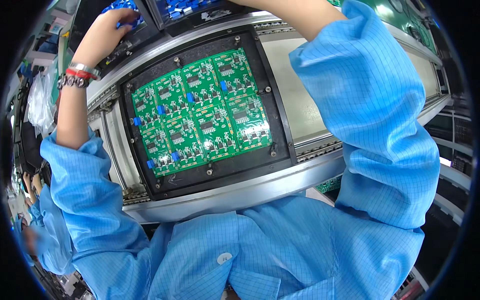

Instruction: Placing small blue components onto a circuit board panel on an assembly line.

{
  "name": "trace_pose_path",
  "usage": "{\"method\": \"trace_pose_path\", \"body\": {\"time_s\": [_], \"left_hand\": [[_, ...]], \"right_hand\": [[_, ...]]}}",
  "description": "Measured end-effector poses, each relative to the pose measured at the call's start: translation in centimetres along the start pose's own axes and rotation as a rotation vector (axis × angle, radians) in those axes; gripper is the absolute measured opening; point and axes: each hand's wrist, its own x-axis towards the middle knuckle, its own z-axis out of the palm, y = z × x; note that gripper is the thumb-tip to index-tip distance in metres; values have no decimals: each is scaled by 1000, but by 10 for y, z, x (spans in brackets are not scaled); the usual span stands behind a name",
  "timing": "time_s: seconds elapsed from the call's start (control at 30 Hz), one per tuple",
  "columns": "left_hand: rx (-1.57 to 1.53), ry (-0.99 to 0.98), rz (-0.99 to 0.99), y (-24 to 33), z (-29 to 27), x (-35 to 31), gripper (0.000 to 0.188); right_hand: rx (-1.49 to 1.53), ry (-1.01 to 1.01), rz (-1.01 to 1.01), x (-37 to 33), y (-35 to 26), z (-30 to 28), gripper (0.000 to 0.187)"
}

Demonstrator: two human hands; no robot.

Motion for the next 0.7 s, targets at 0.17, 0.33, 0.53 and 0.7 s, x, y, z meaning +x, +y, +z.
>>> {"method": "trace_pose_path", "body": {"time_s": [0.17,0.33,0.53,0.7], "left_hand": [[-57,165,-58,32,-8,-5,10],[-119,307,-37,22,7,-13,13],[-837,475,-186,23,3,-23,12],[-1095,442,-244,67,3,-58,9]], "right_hand": [[141,213,6,-6,-2,4,9],[817,212,253,-21,-31,2,10],[1138,-196,234,-91,-75,-4,13],[1264,-382,386,-129,-103,3,13]]}}
